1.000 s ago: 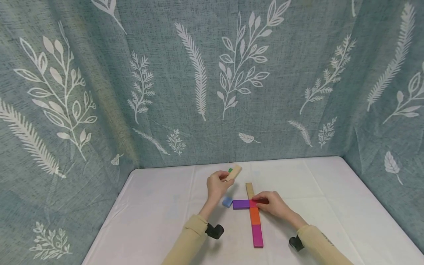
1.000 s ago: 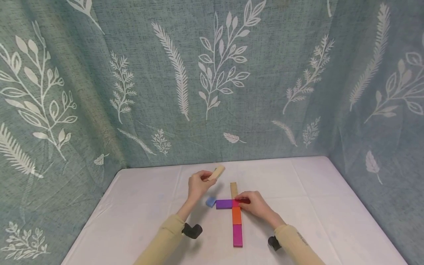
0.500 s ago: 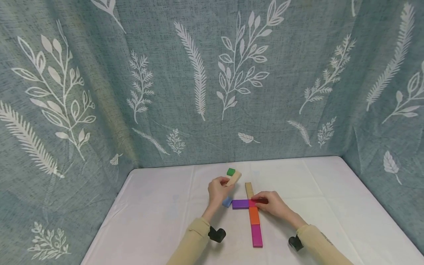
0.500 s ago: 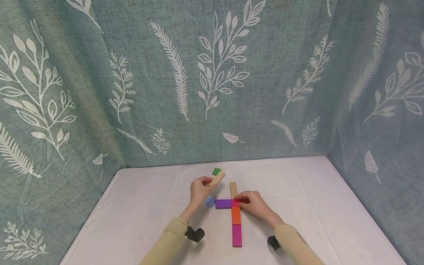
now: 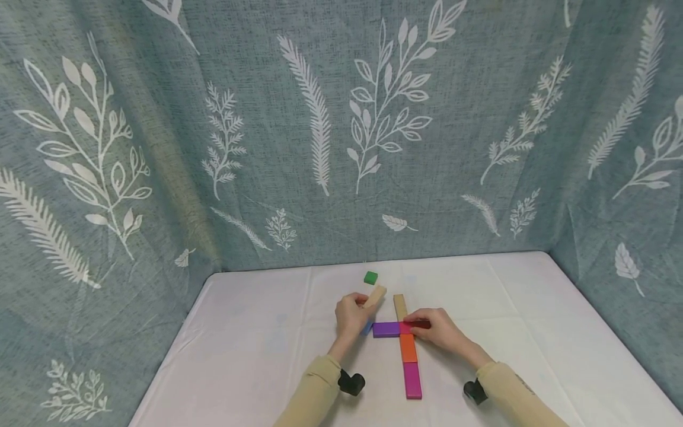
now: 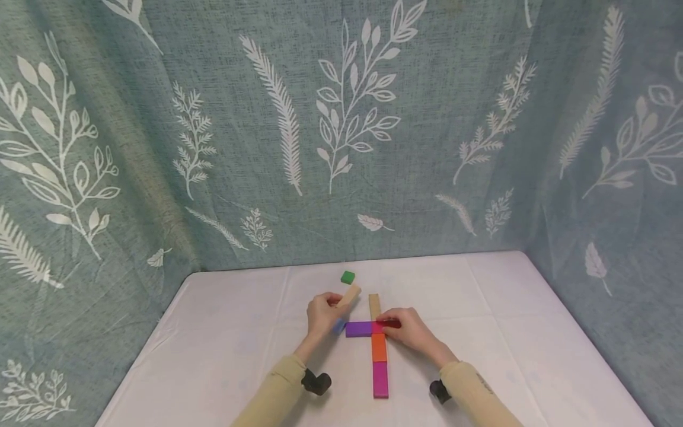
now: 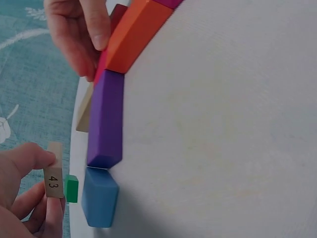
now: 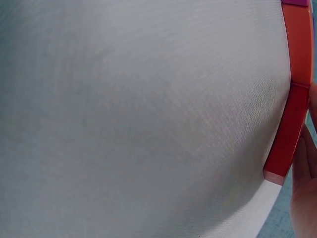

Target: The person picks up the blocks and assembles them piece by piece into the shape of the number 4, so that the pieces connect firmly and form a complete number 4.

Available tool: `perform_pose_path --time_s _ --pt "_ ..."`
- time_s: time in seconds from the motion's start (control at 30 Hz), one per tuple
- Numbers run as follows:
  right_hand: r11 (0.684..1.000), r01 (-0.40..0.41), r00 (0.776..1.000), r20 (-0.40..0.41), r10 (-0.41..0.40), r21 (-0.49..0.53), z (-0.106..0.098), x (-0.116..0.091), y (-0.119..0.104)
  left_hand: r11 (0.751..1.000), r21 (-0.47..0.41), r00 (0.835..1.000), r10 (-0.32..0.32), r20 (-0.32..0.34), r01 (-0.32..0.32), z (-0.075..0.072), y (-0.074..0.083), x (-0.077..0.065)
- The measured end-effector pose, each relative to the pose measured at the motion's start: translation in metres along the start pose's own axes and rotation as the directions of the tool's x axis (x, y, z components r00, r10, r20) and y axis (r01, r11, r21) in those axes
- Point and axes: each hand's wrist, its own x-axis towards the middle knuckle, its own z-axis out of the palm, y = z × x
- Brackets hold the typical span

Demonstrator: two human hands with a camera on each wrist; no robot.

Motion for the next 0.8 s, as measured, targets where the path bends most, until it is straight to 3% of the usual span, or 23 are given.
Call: perform_pose_path --time_s 0.2,0.8 --pt "1.0 0.007 1.0 0.004 -0.007 0.002 0.0002 0.0001 0.0011 0.999 0.031 1.0 -0.02 0.004 0.02 0.0036 -0.004 -0.0027" --pt "1.0 0.007 1.0 0.002 -0.007 0.006 0.0 -0.0006 0.0026 0.997 0.071 0.999 0.03 -0.015 -0.029 0.0066 -0.0095 -0.0079"
